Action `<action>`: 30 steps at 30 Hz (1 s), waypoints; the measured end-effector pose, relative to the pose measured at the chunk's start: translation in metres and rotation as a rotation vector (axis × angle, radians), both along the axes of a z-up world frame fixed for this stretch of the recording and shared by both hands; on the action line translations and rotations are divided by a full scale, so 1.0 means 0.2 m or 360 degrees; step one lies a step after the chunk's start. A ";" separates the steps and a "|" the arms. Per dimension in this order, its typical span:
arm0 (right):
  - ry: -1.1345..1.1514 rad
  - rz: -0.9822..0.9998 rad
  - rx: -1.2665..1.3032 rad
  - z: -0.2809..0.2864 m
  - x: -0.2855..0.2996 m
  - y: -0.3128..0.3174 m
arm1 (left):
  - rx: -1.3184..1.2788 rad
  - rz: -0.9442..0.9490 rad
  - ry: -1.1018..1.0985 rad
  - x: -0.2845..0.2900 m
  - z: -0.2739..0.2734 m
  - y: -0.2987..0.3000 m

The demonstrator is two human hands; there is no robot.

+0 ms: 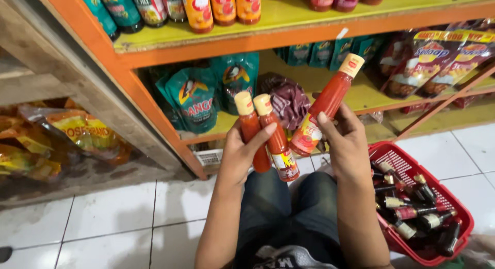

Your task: The person takes sauce bottles from a red basket one at a time and places them onto a shelf, then rearranges the bottles already on the shelf by hand.

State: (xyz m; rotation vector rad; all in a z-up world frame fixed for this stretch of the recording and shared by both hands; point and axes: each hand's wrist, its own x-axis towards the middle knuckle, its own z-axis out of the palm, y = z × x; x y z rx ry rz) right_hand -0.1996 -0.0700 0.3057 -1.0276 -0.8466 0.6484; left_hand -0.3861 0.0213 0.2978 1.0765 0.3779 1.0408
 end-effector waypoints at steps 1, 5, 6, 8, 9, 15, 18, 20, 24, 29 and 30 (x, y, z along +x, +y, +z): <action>0.0012 0.0013 -0.0002 -0.01 -0.01 -0.02 | 0.0021 -0.0026 -0.0022 -0.01 0.00 -0.01; 0.0145 0.0095 0.0010 -0.03 -0.02 -0.06 | -0.0011 -0.0034 -0.0021 -0.03 0.04 -0.01; 0.0138 0.0114 -0.0025 -0.04 -0.02 -0.07 | -0.0042 -0.0034 0.0012 -0.03 0.05 -0.01; 0.0121 0.0151 -0.0093 -0.05 -0.01 -0.08 | -0.0067 -0.0046 0.0015 -0.04 0.07 -0.02; 0.0106 0.0160 -0.0087 -0.06 -0.01 -0.09 | -0.0060 -0.0059 -0.0015 -0.04 0.08 -0.03; 0.0180 0.0251 -0.0107 -0.04 -0.04 -0.07 | -0.0029 -0.0072 -0.0102 0.01 0.08 0.04; 0.0296 0.0309 -0.0178 -0.05 -0.05 -0.07 | -0.0084 -0.0060 -0.0173 0.04 0.05 0.07; 0.0287 0.0341 -0.0211 -0.07 -0.06 -0.07 | -0.0133 -0.0119 -0.0266 0.07 0.04 0.08; 0.0443 0.0449 -0.0352 -0.11 -0.03 -0.06 | -0.0179 -0.0216 -0.0362 0.10 0.03 0.09; 0.0322 0.0515 -0.0286 -0.11 -0.04 -0.08 | -0.0175 -0.0092 -0.0242 0.14 -0.03 0.08; 0.0328 0.0443 -0.0286 -0.11 -0.06 -0.09 | -0.0198 -0.0049 -0.0206 0.16 -0.03 0.07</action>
